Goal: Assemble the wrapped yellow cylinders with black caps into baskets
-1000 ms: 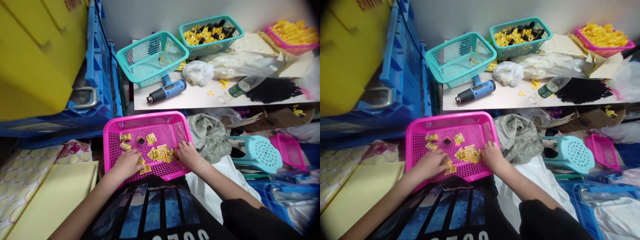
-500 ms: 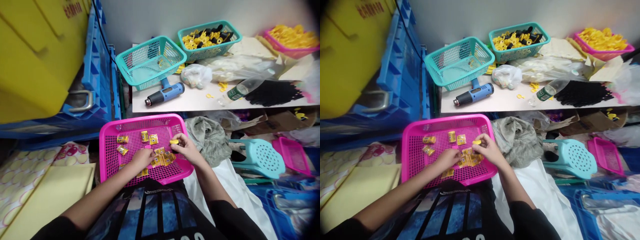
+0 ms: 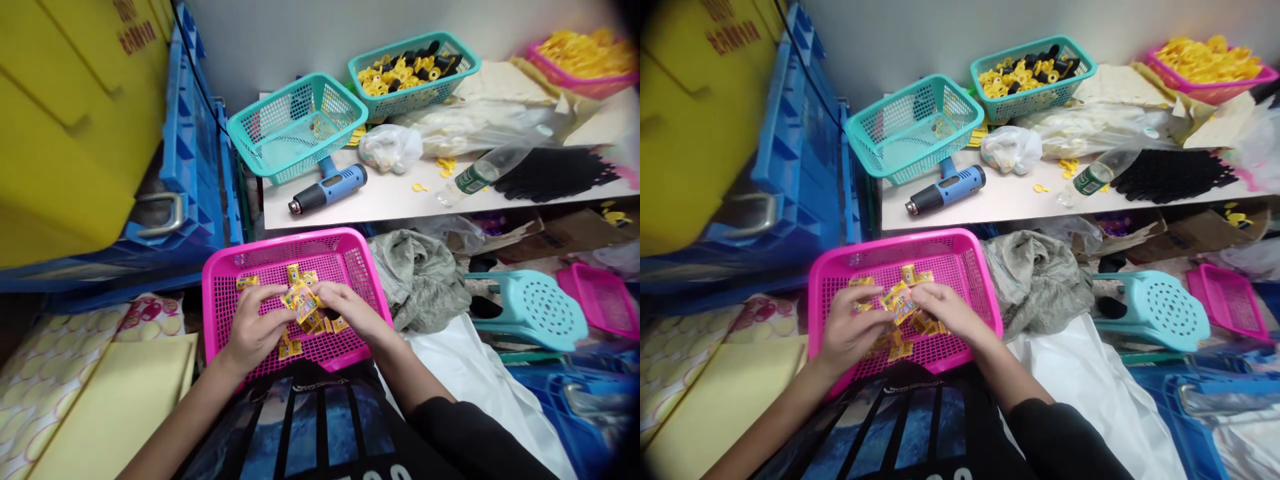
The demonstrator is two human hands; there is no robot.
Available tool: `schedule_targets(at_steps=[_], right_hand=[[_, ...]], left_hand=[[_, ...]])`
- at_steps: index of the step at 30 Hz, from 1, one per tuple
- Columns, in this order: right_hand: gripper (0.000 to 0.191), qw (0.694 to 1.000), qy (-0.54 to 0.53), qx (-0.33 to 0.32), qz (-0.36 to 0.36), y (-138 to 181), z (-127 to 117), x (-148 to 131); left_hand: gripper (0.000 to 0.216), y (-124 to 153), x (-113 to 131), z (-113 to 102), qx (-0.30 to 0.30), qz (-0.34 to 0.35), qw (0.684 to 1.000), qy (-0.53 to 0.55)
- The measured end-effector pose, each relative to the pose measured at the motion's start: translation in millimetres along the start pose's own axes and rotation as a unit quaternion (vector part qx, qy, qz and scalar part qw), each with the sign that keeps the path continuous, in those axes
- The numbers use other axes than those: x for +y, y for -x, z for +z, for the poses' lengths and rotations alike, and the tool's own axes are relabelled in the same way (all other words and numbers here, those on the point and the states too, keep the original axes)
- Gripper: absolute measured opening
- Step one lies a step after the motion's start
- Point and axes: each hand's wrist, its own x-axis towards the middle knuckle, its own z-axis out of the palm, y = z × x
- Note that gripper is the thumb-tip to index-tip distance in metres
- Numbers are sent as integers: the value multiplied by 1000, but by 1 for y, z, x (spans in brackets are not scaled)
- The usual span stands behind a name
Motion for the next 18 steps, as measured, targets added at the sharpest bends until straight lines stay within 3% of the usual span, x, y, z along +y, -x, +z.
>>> schedule_targets(at_steps=[2,4,7,9,11,13,18], right_hand=[[46,1000,-9,23,-5,-4,5,-4],[40,998,-21,62,-12,-7,8,-5],[38,994,-15,109,-17,-9,12,-1],[40,993,5,114,-15,-11,16,2],[40,994,21,108,-18,-12,18,4],[36,993,25,113,-21,-12,16,4],[45,990,-16,133,-36,-4,-6,-2]], left_hand=[[19,-2,2,3,3,-61,997,49],[18,-5,5,7,1,-169,976,140],[8,-9,9,14,-13,-345,881,324],[21,-13,10,20,-14,-424,810,405],[28,-17,9,25,9,-477,770,423],[28,-20,7,27,38,-502,765,403],[25,-21,2,18,33,-494,803,332]])
